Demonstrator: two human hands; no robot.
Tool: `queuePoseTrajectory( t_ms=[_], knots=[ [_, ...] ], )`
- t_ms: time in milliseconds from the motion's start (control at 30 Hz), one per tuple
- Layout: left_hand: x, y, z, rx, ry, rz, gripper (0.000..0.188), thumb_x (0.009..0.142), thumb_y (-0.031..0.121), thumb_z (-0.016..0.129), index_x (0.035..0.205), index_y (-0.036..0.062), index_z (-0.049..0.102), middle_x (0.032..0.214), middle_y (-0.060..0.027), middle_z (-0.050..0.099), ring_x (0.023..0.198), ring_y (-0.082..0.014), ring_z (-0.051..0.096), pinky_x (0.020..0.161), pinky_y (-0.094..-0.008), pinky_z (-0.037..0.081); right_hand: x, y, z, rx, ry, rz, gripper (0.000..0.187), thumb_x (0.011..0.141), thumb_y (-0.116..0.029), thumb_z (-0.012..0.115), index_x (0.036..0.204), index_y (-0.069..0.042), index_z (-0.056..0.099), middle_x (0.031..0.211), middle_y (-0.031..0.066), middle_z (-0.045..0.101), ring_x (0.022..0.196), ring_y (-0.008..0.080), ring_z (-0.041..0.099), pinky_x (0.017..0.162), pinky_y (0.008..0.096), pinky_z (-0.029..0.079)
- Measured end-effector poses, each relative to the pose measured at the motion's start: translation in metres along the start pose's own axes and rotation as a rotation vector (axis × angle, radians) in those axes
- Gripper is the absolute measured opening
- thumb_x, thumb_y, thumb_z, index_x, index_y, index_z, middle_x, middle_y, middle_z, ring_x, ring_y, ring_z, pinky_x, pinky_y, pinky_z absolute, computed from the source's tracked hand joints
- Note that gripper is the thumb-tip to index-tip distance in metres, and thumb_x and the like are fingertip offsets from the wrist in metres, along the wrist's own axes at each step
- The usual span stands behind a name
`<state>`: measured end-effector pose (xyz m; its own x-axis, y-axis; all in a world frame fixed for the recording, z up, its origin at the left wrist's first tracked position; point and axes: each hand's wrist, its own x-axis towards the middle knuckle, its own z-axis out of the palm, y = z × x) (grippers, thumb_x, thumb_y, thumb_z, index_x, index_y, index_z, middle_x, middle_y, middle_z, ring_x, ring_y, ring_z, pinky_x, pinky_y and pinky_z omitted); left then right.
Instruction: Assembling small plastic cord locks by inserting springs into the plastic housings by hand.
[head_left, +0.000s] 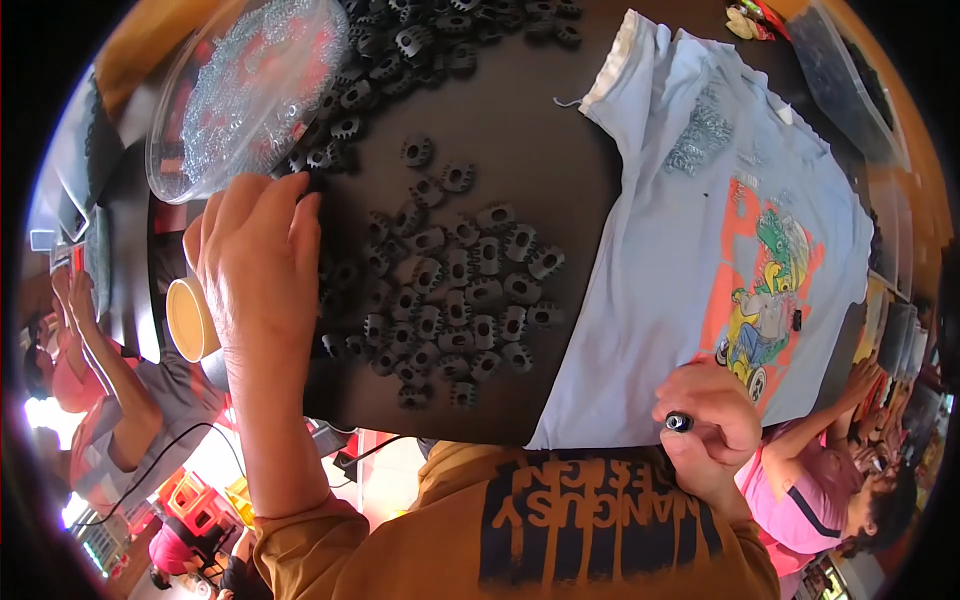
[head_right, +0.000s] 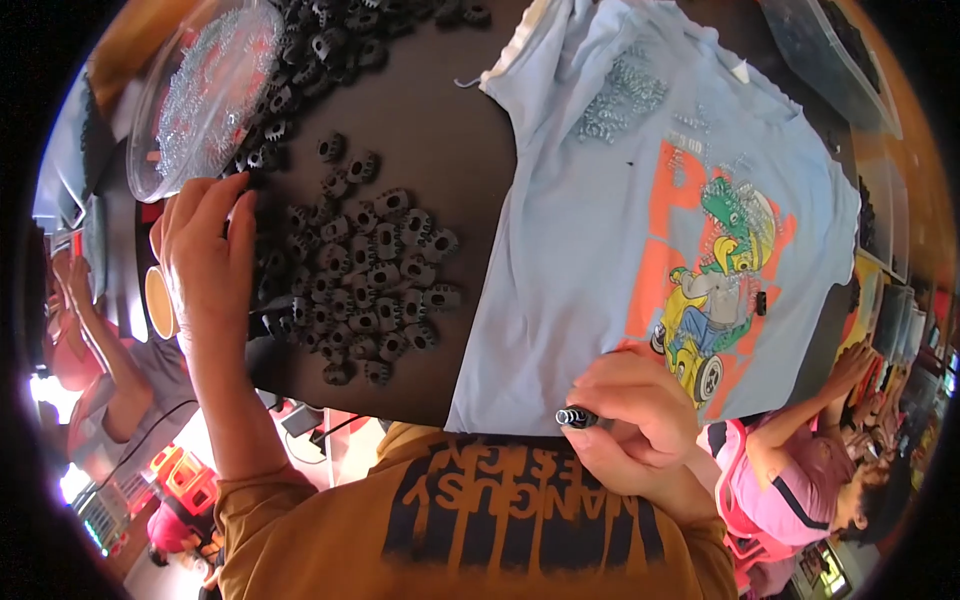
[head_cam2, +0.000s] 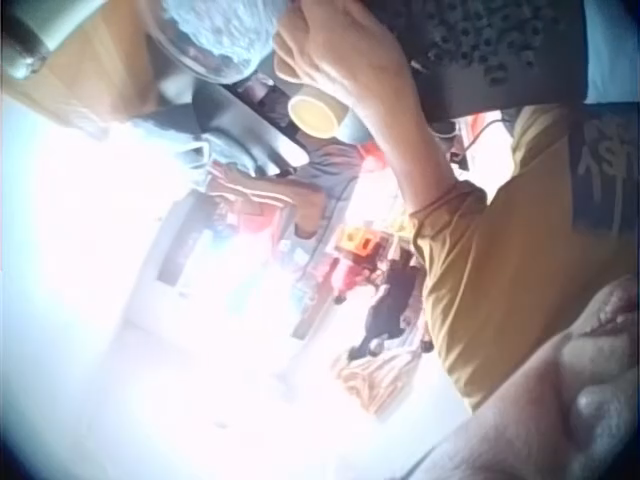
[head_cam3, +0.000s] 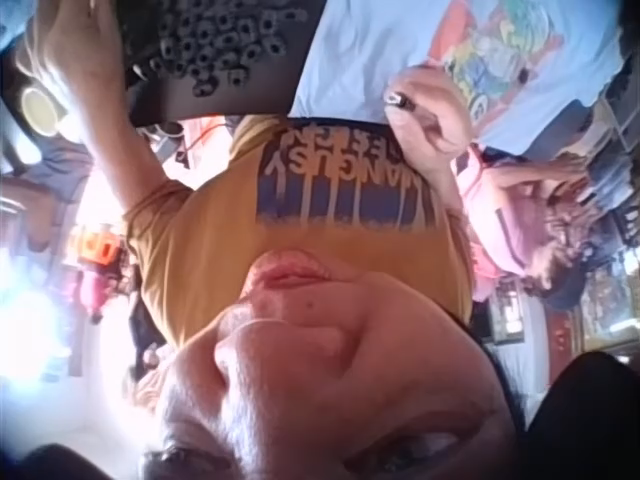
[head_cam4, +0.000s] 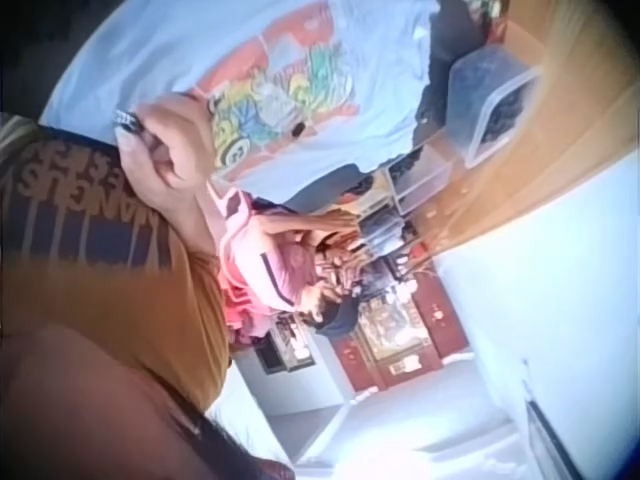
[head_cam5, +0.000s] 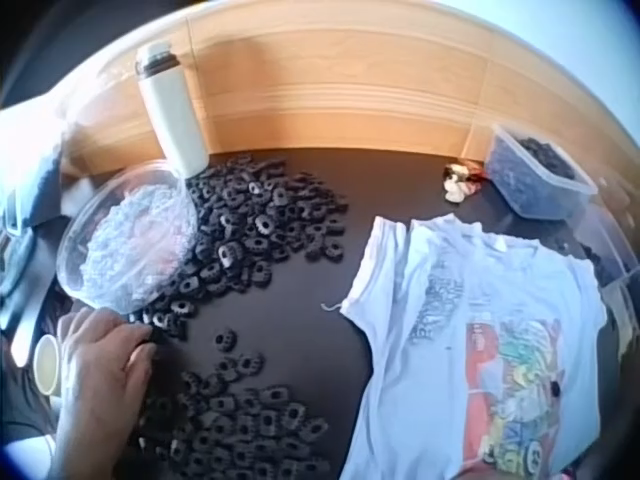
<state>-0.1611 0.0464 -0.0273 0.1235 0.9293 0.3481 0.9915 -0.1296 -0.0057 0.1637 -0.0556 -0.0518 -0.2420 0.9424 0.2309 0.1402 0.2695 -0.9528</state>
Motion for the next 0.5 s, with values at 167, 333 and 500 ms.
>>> queuePoseTrajectory(
  t_ms=[167, 333, 500],
  knots=[
    [0.005, -0.009, -0.001, 0.006, -0.058, 0.062, 0.014, 0.081, 0.012, 0.064, 0.092, 0.0037, 0.064, 0.084, -0.0090, 0.061, 0.079, -0.0240, 0.060, 0.078, -0.0337, 0.043, 0.002, 0.002, 0.001, 0.037, 0.021, -0.035, 0.025, 0.069, 0.002, 0.068, 0.093, 0.003, 0.062, 0.089, 0.0142, 0.061, 0.070, 0.0221, 0.058, 0.064, 0.0330, 0.042],
    [0.010, -0.011, 0.004, -0.184, -0.136, -0.062, 0.008, 0.079, 0.011, 0.062, 0.085, 0.0054, 0.061, 0.079, -0.0098, 0.059, 0.071, -0.0258, 0.059, 0.072, -0.0352, 0.042, 0.008, 0.002, 0.002, 0.030, 0.042, -0.094, 0.027, 0.068, 0.002, 0.070, 0.094, 0.005, 0.064, 0.081, 0.0130, 0.063, 0.067, 0.0214, 0.058, 0.057, 0.0305, 0.044],
    [0.001, 0.025, -0.018, -0.316, -0.105, -0.187, 0.011, 0.087, 0.008, 0.057, 0.094, 0.0007, 0.062, 0.082, -0.0027, 0.060, 0.071, -0.0124, 0.053, 0.067, -0.0261, 0.043, 0.011, 0.004, 0.005, 0.161, 0.113, -0.082, 0.026, 0.068, 0.004, 0.071, 0.094, 0.004, 0.065, 0.079, 0.0111, 0.064, 0.064, 0.0210, 0.057, 0.055, 0.0294, 0.041]
  ],
)
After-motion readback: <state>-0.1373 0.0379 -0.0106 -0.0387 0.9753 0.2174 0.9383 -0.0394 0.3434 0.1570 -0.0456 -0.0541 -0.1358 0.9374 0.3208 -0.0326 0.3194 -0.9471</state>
